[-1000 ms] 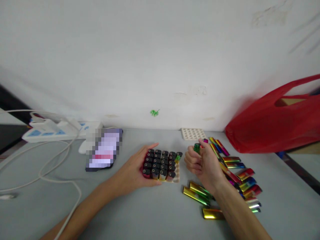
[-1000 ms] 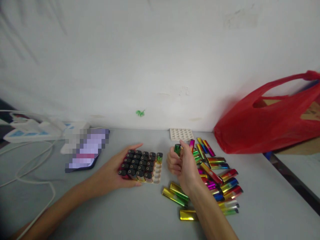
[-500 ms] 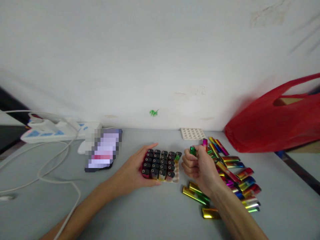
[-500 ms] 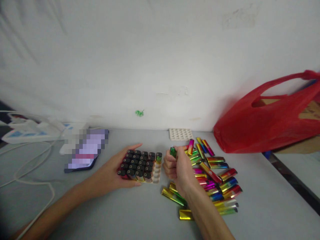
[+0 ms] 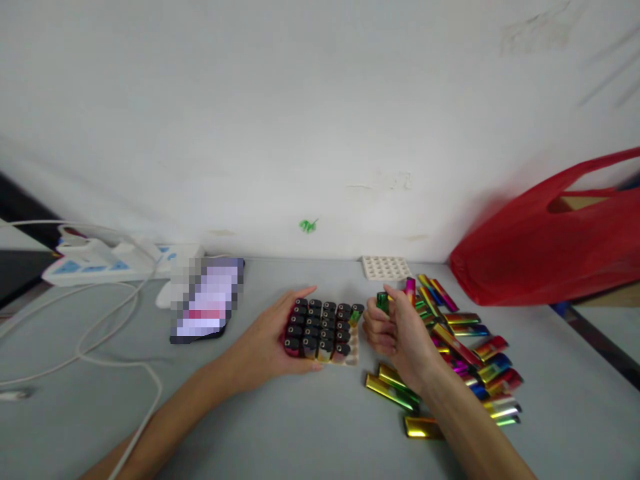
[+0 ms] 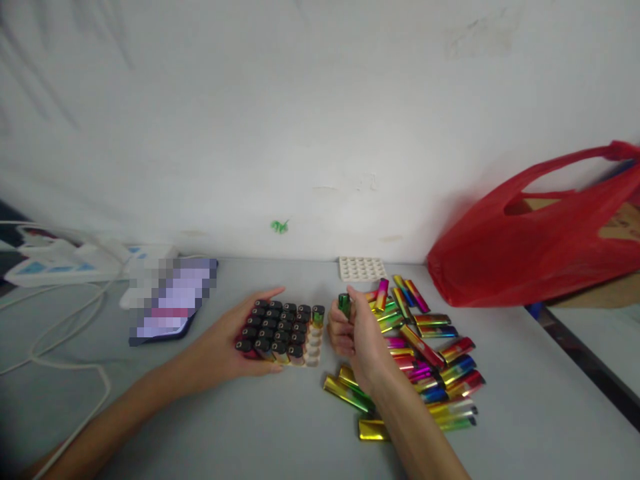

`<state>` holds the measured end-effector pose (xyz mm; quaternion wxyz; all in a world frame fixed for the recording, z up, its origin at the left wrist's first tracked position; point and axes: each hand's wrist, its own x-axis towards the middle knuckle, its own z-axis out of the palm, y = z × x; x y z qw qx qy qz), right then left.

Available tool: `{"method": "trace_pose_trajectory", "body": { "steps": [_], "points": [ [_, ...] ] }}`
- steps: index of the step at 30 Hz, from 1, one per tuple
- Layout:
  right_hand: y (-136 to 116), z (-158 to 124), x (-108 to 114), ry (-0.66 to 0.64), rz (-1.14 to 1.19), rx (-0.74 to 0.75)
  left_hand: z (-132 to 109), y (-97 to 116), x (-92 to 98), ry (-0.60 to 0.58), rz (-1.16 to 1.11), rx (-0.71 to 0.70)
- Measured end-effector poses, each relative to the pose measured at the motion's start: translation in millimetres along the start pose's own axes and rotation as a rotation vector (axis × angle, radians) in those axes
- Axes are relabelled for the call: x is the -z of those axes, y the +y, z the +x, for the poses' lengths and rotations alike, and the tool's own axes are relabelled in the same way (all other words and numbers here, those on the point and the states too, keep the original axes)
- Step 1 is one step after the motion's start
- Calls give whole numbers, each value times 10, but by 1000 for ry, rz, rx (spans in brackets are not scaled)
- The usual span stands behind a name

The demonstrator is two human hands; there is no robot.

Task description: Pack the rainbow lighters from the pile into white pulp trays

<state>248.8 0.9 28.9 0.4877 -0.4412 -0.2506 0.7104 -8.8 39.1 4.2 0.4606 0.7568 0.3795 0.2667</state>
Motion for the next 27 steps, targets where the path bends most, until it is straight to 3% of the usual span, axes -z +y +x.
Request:
{"method": "trace_pose_trajectory", "body": {
  "steps": [27],
  "points": [
    [20,-7,-2,15,-5,-39,-9,21,-4,18,2,-8]
  ]
}}
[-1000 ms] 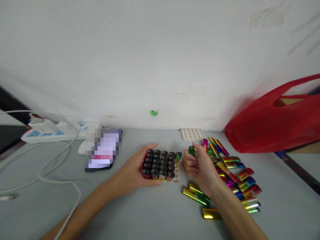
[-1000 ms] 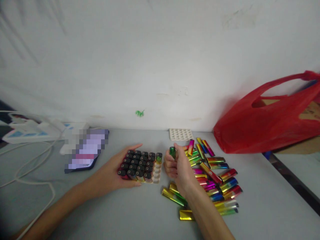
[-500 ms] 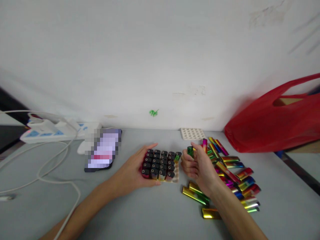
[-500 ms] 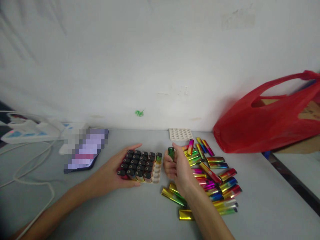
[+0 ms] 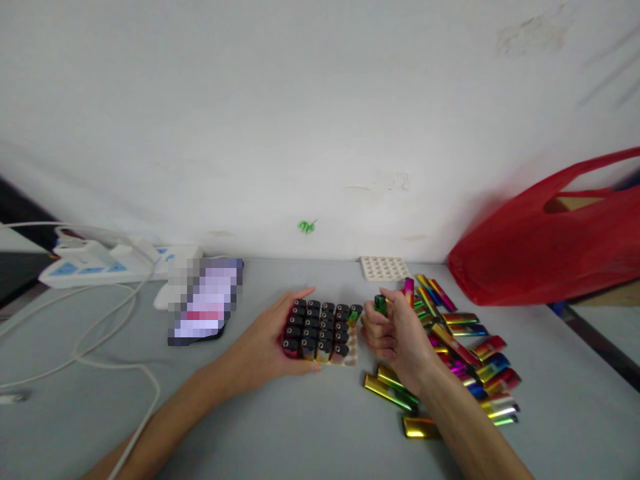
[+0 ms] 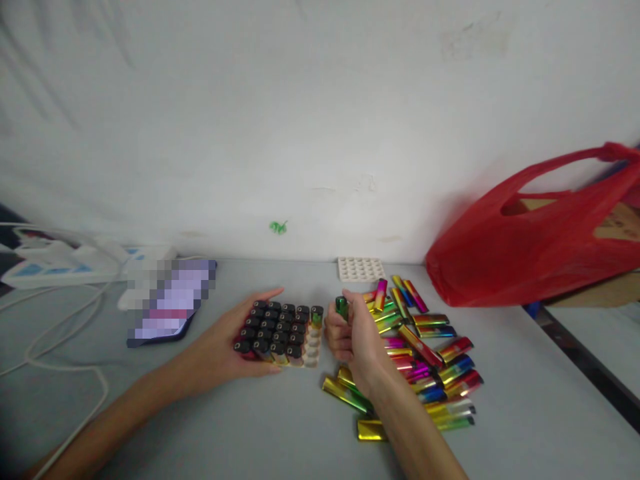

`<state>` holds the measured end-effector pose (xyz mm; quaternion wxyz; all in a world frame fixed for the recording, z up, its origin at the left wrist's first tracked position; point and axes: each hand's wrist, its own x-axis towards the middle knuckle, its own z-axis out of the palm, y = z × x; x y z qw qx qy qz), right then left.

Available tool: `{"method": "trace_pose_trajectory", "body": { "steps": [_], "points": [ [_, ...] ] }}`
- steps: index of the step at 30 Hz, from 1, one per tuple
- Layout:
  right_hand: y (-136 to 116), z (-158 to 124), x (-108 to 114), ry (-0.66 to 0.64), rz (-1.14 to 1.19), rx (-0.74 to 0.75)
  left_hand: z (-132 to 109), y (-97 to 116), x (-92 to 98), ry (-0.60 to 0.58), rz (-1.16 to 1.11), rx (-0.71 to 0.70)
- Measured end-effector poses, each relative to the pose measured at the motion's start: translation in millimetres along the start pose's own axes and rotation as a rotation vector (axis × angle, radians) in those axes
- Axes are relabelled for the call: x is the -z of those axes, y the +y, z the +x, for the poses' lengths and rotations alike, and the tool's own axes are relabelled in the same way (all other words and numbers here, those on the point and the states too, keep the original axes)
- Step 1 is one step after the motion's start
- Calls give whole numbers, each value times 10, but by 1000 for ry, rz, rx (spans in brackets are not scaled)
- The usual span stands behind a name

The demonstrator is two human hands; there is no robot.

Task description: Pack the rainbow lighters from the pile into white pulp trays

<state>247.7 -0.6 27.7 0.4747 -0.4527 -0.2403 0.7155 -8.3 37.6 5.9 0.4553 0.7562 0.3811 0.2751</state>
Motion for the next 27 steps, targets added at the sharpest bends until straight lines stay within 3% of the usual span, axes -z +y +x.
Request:
{"method": "trace_pose_trajectory", "body": {
  "steps": [11,20,22,27],
  "points": [
    [-16,-61,-95,105,-47,-36,0,4,6,2,41,-8],
    [-26,-31,-58,17,10,148,-1,8,6,-5,15,4],
    [-21,-27,-69,78,-7,221,-1,13,5,-3,14,4],
    [30,-1,-77,194,-73,610,-6,6,1,8,12,-11]
  ]
}}
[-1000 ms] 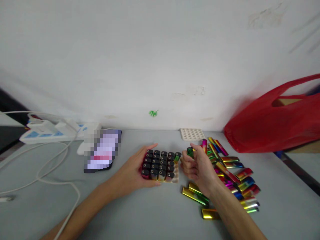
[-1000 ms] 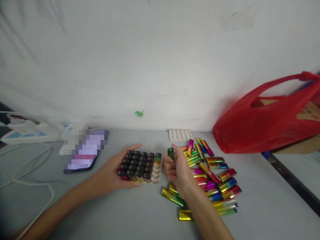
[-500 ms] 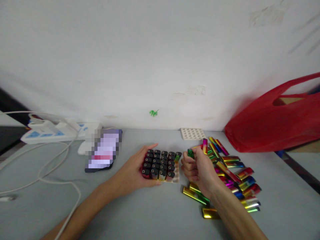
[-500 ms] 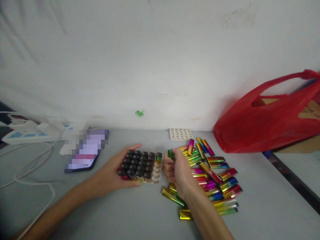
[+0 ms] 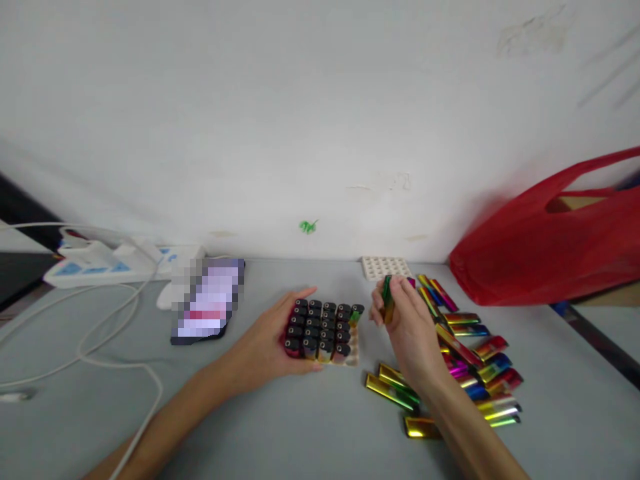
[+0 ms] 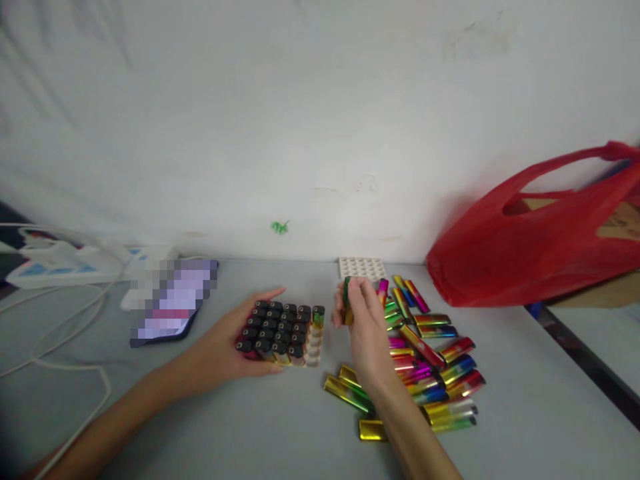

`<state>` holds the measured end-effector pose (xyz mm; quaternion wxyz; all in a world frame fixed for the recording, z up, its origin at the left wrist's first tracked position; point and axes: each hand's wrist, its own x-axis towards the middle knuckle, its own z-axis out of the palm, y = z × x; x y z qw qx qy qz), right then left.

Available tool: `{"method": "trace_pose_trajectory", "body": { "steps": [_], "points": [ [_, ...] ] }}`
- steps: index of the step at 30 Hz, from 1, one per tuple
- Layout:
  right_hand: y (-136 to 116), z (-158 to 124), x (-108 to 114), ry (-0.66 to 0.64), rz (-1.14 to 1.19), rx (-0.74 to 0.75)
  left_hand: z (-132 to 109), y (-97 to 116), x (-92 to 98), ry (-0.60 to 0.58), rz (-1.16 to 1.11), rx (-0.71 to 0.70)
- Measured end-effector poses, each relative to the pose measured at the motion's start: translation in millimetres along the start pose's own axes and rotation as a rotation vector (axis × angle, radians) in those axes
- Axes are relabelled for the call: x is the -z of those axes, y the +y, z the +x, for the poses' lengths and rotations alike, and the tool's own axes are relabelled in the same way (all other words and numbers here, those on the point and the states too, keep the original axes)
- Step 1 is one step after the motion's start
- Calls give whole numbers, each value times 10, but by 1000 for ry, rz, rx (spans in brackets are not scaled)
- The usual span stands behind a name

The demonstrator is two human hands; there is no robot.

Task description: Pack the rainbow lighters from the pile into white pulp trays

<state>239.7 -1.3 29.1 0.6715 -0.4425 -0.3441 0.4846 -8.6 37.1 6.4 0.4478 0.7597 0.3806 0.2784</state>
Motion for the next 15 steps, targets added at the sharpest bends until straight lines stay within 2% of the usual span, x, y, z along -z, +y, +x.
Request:
{"method": "trace_pose_trajectory", "body": {
  "steps": [2,8,15],
  "points": [
    [6,7,26,-16,-82,69,0,-7,2,0,9,-6],
    [-71,50,120,-180,-299,68,7,-26,10,3,67,-34],
    [-170,19,107,-304,-593,298,13,-18,3,6,54,-4]
  ]
}}
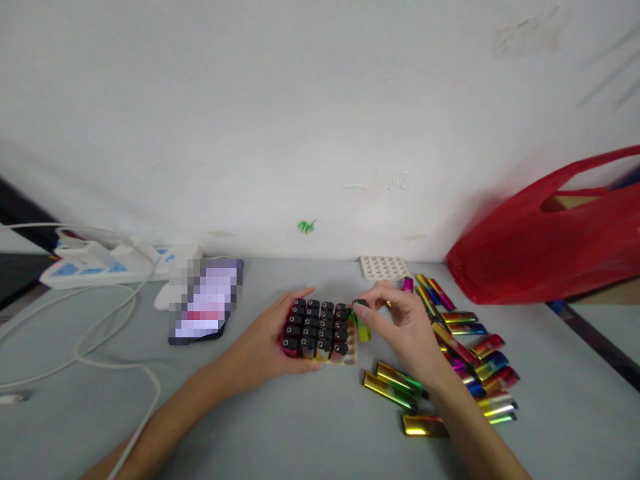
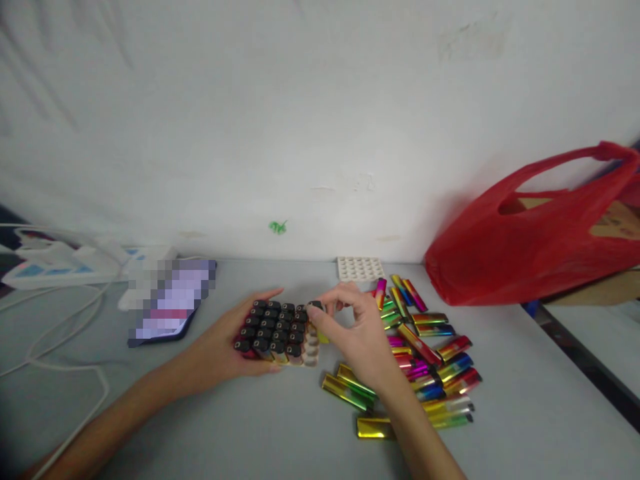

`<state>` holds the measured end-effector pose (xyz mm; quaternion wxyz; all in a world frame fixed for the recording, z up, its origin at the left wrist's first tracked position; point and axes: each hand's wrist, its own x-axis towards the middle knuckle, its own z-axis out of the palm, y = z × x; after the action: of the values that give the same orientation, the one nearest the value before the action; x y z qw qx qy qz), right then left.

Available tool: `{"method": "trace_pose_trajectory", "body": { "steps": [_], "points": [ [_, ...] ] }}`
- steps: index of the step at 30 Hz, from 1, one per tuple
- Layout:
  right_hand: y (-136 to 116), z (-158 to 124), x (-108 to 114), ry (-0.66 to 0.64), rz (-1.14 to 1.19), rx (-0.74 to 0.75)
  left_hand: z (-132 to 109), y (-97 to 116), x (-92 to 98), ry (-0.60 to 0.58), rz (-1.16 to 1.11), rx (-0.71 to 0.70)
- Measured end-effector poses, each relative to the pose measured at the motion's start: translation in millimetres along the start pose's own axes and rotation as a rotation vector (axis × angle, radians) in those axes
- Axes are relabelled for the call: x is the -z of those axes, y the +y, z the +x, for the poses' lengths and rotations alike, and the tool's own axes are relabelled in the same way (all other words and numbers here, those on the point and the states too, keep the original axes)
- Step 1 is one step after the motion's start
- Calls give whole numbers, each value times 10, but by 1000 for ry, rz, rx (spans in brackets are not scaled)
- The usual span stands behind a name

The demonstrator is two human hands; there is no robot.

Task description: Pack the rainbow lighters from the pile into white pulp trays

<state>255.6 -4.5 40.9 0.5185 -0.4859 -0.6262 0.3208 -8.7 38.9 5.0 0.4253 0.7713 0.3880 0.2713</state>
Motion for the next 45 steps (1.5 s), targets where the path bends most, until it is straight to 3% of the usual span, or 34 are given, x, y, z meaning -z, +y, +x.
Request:
{"method": "trace_pose_trajectory", "body": {
  "steps": [8,25,27,29,31,33,37,41,45],
  "points": [
    [-97,11,74,-112,-260,214,-5,27,12,-9,-1,-2],
    [-80,9,89,-166,-248,226,2,18,10,-19,-24,6],
    [-61,0,96,-94,-258,194,-1,21,5,-6,-16,-2],
    [-7,2,118,65,-336,140,-5,23,2,-6,-13,-7],
    [79,15,155,236,-512,68,-8,24,2,-10,-21,-7],
    [171,29,187,318,-742,3,-7,23,4,-16,-34,0],
    [245,23,155,310,-1090,-76,-2,21,10,-28,-43,10],
    [177,2,111,315,-1214,-142,-6,31,13,-34,-45,23],
    [182,-37,372,326,-1200,-214,-12,38,12,-32,-54,35]
  ]
}}
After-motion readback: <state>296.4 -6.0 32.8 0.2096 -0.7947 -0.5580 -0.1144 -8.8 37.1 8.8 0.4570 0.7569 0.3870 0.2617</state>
